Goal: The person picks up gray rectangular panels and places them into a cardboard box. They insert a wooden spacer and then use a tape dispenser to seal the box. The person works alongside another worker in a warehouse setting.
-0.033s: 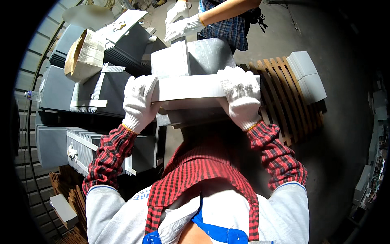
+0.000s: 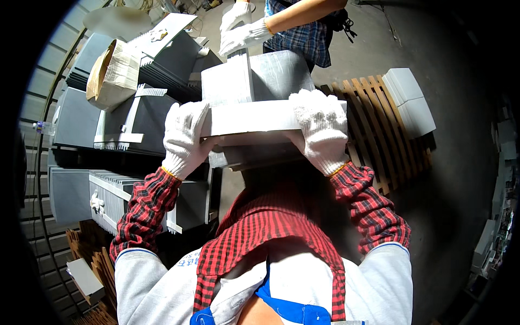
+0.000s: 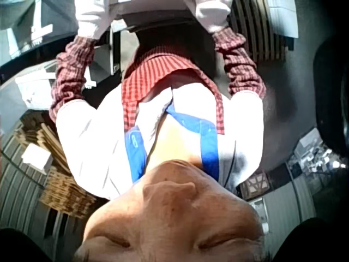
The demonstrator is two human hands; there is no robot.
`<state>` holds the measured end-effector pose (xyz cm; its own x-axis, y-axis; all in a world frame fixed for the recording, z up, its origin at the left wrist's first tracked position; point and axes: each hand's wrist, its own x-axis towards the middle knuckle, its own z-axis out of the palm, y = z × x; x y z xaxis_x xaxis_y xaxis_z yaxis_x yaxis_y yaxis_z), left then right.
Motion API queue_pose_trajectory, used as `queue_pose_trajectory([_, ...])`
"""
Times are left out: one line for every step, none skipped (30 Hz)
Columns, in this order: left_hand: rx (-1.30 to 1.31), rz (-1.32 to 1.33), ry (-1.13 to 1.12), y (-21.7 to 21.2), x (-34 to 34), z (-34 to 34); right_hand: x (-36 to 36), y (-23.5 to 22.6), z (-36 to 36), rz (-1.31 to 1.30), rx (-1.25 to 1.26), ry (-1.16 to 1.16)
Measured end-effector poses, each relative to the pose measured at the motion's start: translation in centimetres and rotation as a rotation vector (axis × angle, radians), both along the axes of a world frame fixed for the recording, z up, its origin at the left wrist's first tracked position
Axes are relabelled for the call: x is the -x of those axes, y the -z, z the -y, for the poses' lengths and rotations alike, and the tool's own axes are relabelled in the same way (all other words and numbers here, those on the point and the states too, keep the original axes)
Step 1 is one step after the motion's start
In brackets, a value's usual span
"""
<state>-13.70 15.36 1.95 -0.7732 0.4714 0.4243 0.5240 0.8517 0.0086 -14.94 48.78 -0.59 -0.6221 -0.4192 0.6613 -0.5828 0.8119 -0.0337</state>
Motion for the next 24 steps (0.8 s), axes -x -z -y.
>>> queue_pose_trajectory([-0.036,0.043,0.003,-0.7,-0.5,-0.2,-0.3,-0.8,0.0,0.101,-0.001,0.011])
queue_pose_trajectory([-0.071,0.086,0.005,-1.5,-1.2,-0.3,-1.0,-1.9,0.1,0.172,-0.033,0.027])
queue_pose_trajectory([-0.108,0.159,-0.007,-2.4,-1.8,-0.5,-1.5,-3.0,0.2,0.239,-0.066,0.036])
queue_pose_trajectory([-0.129,0.216,0.020,-3.0,-2.3,-0.4,-2.3,-4.0,0.2,0.307,-0.106,0.057])
queue_pose_trajectory([-0.149,0.274,0.045,-3.5,-2.8,0.0,-2.9,-4.6,-0.4,0.321,-0.072,-0.014])
queue_pose_trajectory([-0.168,0.329,0.064,-4.4,-3.4,0.6,-3.4,-6.0,-0.6,0.330,-0.075,-0.043])
queue_pose_trajectory([-0.181,0.475,0.072,-5.6,-3.6,1.1,-3.4,-6.5,-1.1,0.345,-0.043,-0.086])
queue_pose_trajectory([-0.252,0.589,0.146,-6.2,-3.3,2.0,-3.3,-6.9,-1.5,0.360,-0.010,-0.129])
queue_pose_trajectory([-0.279,0.654,0.103,-6.9,-3.7,2.5,-3.4,-7.6,-1.6,0.314,-0.015,-0.161])
queue_pose_trajectory([-0.306,0.720,0.060,-7.4,-4.1,3.1,-3.5,-8.3,-1.5,0.361,0.028,-0.176])
queue_pose_trajectory([-0.304,0.675,0.114,-7.4,-4.3,3.8,-3.5,-8.6,-1.7,0.401,-0.003,-0.171])
queue_pose_trajectory([-0.357,0.753,0.090,-7.8,-4.8,4.3,-3.5,-8.8,-1.8,0.444,-0.035,-0.170])
queue_pose_trajectory([-0.408,0.800,0.071,-7.7,-5.2,4.9,-3.5,-10.1,-1.5,0.593,-0.093,-0.142])
queue_pose_trajectory([-0.460,0.847,0.054,-7.7,-5.6,5.3,-3.3,-10.4,-1.5,0.690,-0.115,-0.177])
queue_pose_trajectory([-0.477,0.905,0.059,-7.8,-5.7,5.3,-2.9,-10.6,-1.9,0.790,-0.139,-0.201])
queue_pose_trajectory([-0.493,0.961,0.062,-8.1,-5.8,5.3,-2.5,-11.0,-2.0,0.888,-0.161,-0.228])
queue_pose_trajectory([-0.508,1.018,0.064,-8.2,-5.8,5.2,-2.1,-12.3,-1.5,1.028,-0.232,-0.203])
queue_pose_trajectory([-0.515,1.019,0.088,-8.2,-6.0,5.1,-1.9,-12.5,-1.6,1.080,-0.209,-0.196])
queue_pose_trajectory([-0.533,1.025,0.104,-8.0,-6.1,5.2,-1.8,-12.3,-1.9,1.076,-0.193,-0.203])
queue_pose_trajectory([-0.551,1.031,0.121,-7.8,-6.1,5.4,-1.7,-12.0,-2.2,1.073,-0.177,-0.210])
queue_pose_trajectory([-0.597,1.078,0.107,-7.4,-6.1,5.6,-1.5,-12.0,-2.2,1.086,-0.192,-0.226])
queue_pose_trajectory([-0.644,1.125,0.093,-6.8,-6.1,5.9,-1.2,-12.1,-2.2,1.099,-0.206,-0.242])
queue_pose_trajectory([-0.691,1.172,0.080,-6.4,-6.1,6.0,-1.0,-12.1,-2.2,1.113,-0.221,-0.257])
queue_pose_trajectory([-0.725,1.193,0.057,-6.6,-6.1,5.9,-0.7,-12.0,-2.3,1.085,-0.219,-0.284])
